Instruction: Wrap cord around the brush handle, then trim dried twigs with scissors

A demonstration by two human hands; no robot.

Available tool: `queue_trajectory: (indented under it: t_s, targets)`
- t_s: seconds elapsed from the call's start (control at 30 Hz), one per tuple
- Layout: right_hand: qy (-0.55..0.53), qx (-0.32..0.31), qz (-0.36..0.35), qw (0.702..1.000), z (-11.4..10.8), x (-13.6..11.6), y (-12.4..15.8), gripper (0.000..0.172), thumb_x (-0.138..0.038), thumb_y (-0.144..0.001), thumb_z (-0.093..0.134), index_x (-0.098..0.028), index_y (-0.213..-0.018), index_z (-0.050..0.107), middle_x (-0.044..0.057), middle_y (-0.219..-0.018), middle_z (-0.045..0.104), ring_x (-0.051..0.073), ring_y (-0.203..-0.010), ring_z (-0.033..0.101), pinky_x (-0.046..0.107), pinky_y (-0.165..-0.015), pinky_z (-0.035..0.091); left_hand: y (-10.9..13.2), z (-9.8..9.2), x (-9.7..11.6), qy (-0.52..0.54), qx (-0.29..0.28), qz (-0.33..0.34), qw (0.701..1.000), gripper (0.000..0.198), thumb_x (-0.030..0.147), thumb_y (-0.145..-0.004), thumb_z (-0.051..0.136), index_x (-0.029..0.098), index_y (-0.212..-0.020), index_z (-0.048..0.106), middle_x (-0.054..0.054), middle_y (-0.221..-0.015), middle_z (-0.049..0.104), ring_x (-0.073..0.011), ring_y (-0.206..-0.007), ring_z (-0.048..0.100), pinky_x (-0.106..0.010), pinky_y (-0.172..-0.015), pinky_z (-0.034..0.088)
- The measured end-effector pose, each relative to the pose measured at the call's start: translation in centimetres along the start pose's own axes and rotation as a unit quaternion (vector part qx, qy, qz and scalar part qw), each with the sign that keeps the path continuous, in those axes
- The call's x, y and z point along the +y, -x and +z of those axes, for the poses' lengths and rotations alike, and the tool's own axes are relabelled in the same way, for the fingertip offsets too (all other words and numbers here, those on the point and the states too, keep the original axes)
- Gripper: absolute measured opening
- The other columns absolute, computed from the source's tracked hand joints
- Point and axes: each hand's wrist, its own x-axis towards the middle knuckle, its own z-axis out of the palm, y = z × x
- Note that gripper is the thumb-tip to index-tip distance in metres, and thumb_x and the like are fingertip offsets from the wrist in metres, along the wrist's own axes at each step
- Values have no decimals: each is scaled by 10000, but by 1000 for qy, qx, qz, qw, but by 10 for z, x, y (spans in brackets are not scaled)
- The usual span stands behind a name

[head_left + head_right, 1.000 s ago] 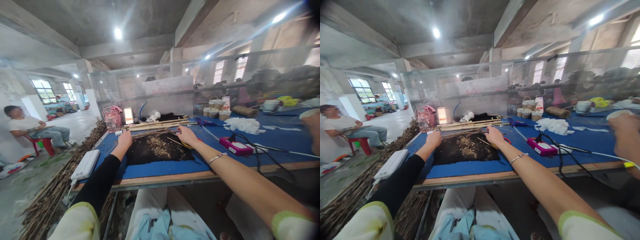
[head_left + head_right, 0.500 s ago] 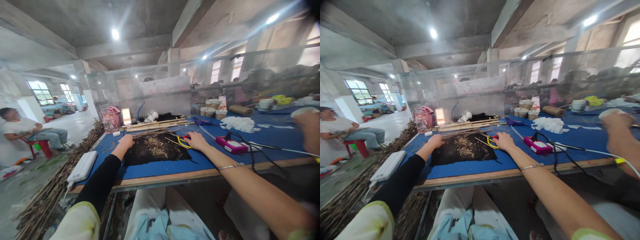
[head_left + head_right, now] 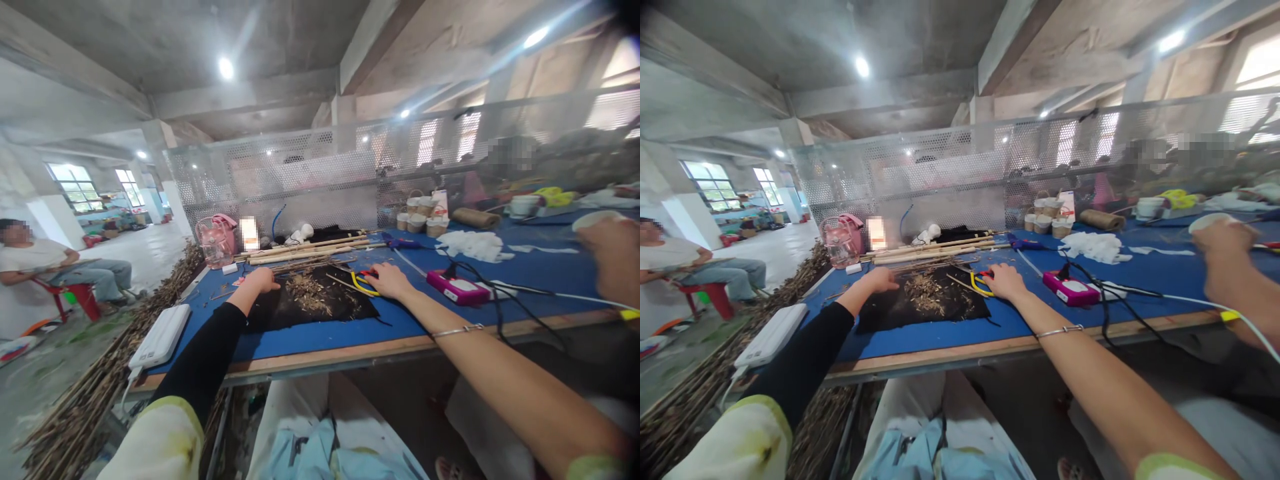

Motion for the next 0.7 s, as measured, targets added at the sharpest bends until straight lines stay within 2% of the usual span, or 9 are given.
queue_trajectory:
  t_s: [0.07, 0.2, 0.33, 0.4, 0.47, 0.57, 0.7]
  targets:
    - [-2, 1, 2, 1000, -1, 0, 1, 396, -462, -823, 430, -197, -1073, 588, 133, -1096, 547, 264, -995, 511, 343, -782, 397, -3, 3, 8, -3, -6, 7, 1000, 125, 228, -621, 639, 182, -709, 716, -71, -777, 698, -190, -770, 620, -235, -721, 443]
    - [-1, -1, 5, 1000, 0, -1, 1, 385, -458, -824, 429, -207, -1067, 590, 129, -1101, 543, 270, -1000, 509, 352, -788, 396, -17, -1, 26, 5, 5, 32, 999, 209, 245, -715, 549, 204, -834, 716, -45, -852, 702, -155, -788, 619, -203, -733, 433]
    - [8, 5, 6, 1000, 0, -3, 1, 381, -441, -829, 425, -192, -1067, 589, 132, -1110, 539, 273, -1006, 504, 350, -808, 389, -41, -2, 55, 2, 47, 25, 999, 329, 329, -794, 460, 144, -936, 692, -129, -969, 674, -215, -901, 603, -268, -801, 427]
    - [9, 10, 6, 1000, 0, -4, 2, 365, -425, -832, 425, -190, -1056, 592, 132, -1100, 542, 271, -1003, 504, 349, -813, 386, -53, 4, 71, 6, 45, 36, 998, 368, 413, -761, 510, 156, -956, 687, -134, -982, 672, -240, -914, 601, -292, -794, 437]
    - [6, 10, 2, 1000, -1, -3, 2, 350, -415, -832, 428, -189, -1042, 595, 131, -1089, 545, 266, -998, 504, 345, -812, 387, -62, 13, 82, 12, 36, 54, 998, 358, 409, -713, 579, 193, -979, 683, -107, -1013, 670, -242, -930, 599, -289, -783, 445]
    - [3, 1, -2, 1000, -1, -2, 1, 345, -415, -830, 435, -188, -1032, 598, 128, -1078, 546, 259, -989, 508, 338, -806, 390, -68, 21, 85, 20, 26, 67, 997, 277, 281, -731, 570, 225, -975, 689, -73, -1008, 678, -206, -923, 606, -262, -787, 442]
    - [1, 4, 0, 1000, 0, -1, 0, 354, -424, -829, 431, -186, -1033, 598, 127, -1080, 542, 265, -993, 506, 338, -801, 392, -66, 10, 70, 35, 16, 86, 996, 287, 237, -754, 536, 198, -995, 687, -63, -998, 684, -175, -886, 608, -237, -803, 430]
